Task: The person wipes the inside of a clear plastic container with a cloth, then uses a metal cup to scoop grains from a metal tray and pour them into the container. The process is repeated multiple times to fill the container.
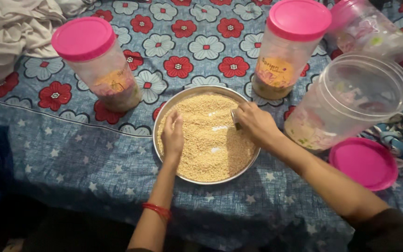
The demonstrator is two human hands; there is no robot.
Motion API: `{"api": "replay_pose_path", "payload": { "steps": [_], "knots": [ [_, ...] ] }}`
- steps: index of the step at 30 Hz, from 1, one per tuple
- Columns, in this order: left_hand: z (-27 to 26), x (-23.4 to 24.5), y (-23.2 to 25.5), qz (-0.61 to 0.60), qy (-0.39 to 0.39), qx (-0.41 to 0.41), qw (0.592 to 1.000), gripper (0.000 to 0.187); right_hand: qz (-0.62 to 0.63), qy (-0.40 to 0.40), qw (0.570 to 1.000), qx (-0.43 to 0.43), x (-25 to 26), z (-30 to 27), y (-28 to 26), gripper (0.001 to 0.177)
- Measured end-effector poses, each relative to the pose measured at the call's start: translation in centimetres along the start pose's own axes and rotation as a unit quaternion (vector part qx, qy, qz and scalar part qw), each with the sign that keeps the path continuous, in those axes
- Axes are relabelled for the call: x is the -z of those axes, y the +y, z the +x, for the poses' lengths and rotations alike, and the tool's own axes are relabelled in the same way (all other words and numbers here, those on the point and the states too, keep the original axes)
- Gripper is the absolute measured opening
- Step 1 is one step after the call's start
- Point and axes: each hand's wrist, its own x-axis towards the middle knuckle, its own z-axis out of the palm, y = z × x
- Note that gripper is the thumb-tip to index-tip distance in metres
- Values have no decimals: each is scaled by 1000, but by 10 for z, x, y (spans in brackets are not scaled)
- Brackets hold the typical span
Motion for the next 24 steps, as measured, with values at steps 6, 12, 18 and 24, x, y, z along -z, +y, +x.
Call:
{"api": "replay_pose_path", "payload": {
  "steps": [6,12,18,24],
  "knots": [
    [-36,-17,32,15,-46,104,993,68,28,-12,999,27,-15,3,-15,30],
    [-68,-26,54,-62,-49,179,981,74,70,-13,997,39,-21,11,-49,43],
    [-53,-40,25,-288,-19,163,943,65,108,-9,993,49,-33,17,-76,36],
    [-42,-28,31,-409,-2,166,897,61,223,76,971,51,-39,17,-75,33]
  ]
}}
